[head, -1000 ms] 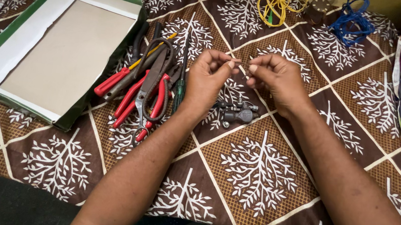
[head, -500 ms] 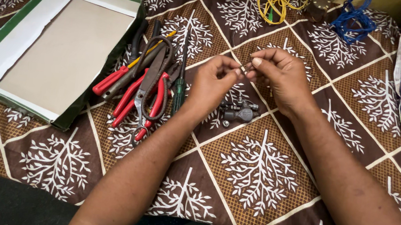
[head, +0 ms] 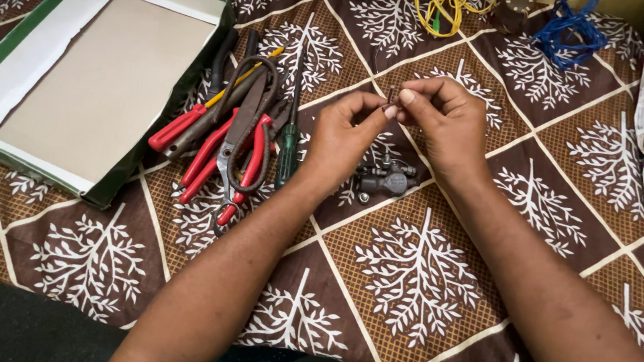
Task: The person assembles small electrical components on a patterned tablecloth. They use pliers and a screwdriver to manipulate wires and connectors, repeatedly picking up and adjusting small parts. The workspace includes a green box, coiled wires, and various tools.
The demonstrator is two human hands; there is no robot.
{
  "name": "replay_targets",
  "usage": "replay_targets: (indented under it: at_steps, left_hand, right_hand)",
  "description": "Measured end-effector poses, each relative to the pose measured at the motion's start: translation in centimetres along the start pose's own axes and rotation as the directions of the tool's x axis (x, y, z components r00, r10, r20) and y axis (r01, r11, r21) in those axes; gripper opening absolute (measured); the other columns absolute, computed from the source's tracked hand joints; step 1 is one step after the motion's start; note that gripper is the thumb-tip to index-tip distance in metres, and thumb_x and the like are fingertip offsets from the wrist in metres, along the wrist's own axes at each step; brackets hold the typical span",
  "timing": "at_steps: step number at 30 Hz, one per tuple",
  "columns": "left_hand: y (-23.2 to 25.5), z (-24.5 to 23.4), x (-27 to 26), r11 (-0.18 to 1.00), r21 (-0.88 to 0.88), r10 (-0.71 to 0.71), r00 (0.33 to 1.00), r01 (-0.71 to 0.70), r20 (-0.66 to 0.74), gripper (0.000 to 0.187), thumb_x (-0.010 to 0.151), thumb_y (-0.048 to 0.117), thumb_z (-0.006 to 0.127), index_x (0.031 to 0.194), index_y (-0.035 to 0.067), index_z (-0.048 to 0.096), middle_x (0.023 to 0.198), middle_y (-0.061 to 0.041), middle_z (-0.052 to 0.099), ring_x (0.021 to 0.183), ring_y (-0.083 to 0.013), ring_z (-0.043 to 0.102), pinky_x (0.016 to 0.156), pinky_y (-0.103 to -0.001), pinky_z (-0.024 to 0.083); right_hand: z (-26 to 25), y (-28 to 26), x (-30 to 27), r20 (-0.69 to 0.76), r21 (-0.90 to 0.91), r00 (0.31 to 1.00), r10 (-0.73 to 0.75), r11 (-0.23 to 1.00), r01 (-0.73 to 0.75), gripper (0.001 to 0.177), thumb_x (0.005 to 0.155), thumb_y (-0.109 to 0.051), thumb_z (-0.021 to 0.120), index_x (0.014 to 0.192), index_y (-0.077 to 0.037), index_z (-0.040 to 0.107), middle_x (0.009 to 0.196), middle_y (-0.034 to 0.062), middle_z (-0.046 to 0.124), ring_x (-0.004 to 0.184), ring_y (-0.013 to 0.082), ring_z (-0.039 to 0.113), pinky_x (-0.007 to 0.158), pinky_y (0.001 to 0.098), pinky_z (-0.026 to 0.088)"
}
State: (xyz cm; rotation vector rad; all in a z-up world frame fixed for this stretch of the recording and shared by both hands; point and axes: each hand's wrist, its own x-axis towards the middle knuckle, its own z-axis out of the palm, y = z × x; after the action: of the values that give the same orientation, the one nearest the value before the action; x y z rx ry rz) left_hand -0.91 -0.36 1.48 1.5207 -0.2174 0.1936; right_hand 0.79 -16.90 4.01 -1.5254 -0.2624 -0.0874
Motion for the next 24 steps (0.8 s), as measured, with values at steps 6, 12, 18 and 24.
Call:
replay_targets:
  at_steps: [6,12,18,24]
  left_hand:
    - [-0.1,0.1,-0.1,1.0,0.0,0.011,0.999,-0.011,-0.036,0.018,0.097,0.019,0.072,0.102,0.001,0.074,0.086,0.002,0.071,0.079,-0.0032,0.062,0.072,-0.02,0.051]
    - [-0.1,0.0,-0.1,1.0,0.006,-0.008,0.998,0.008,-0.055,0.02,0.097,0.02,0.074,0.1,0.0,0.074,0.084,0.001,0.07,0.077,-0.0033,0.059,0.069,-0.021,0.049]
    - [0.0,-0.3,0.2,0.997,-0.073,-0.009,0.999,0.006,-0.048,0.019,0.098,0.019,0.071,0.1,0.0,0.074,0.086,0.001,0.074,0.079,-0.0039,0.067,0.072,-0.02,0.053]
    - [0.4,-0.4,0.0,0.999,0.049,0.001,0.997,0.002,-0.077,0.018,0.096,0.017,0.074,0.099,0.0,0.076,0.083,0.001,0.072,0.075,-0.0036,0.061,0.068,-0.02,0.05]
  right_hand:
    - [0.1,1.0,-0.1,0.009,-0.11,0.997,-0.076,0.991,0.076,0.01,0.102,-0.01,0.072,0.106,-0.001,0.071,0.095,0.0015,0.073,0.083,0.0047,0.065,0.076,0.0196,0.057]
    - [0.1,0.7,-0.1,0.048,-0.167,0.997,-0.052,0.984,0.06,0.011,0.102,-0.011,0.07,0.107,-0.002,0.073,0.092,0.0015,0.073,0.079,0.005,0.066,0.07,0.0194,0.055]
    - [0.7,-0.1,-0.4,0.053,-0.28,0.999,-0.002,0.96,0.016,0.012,0.097,-0.011,0.072,0.106,-0.004,0.075,0.092,0.002,0.076,0.078,0.0054,0.072,0.069,0.02,0.061]
    - [0.2,0.0,-0.3,0.088,-0.524,0.965,-0.249,0.812,0.257,0.012,0.096,-0.005,0.078,0.107,0.001,0.078,0.097,0.0102,0.074,0.084,0.014,0.071,0.073,0.0243,0.058]
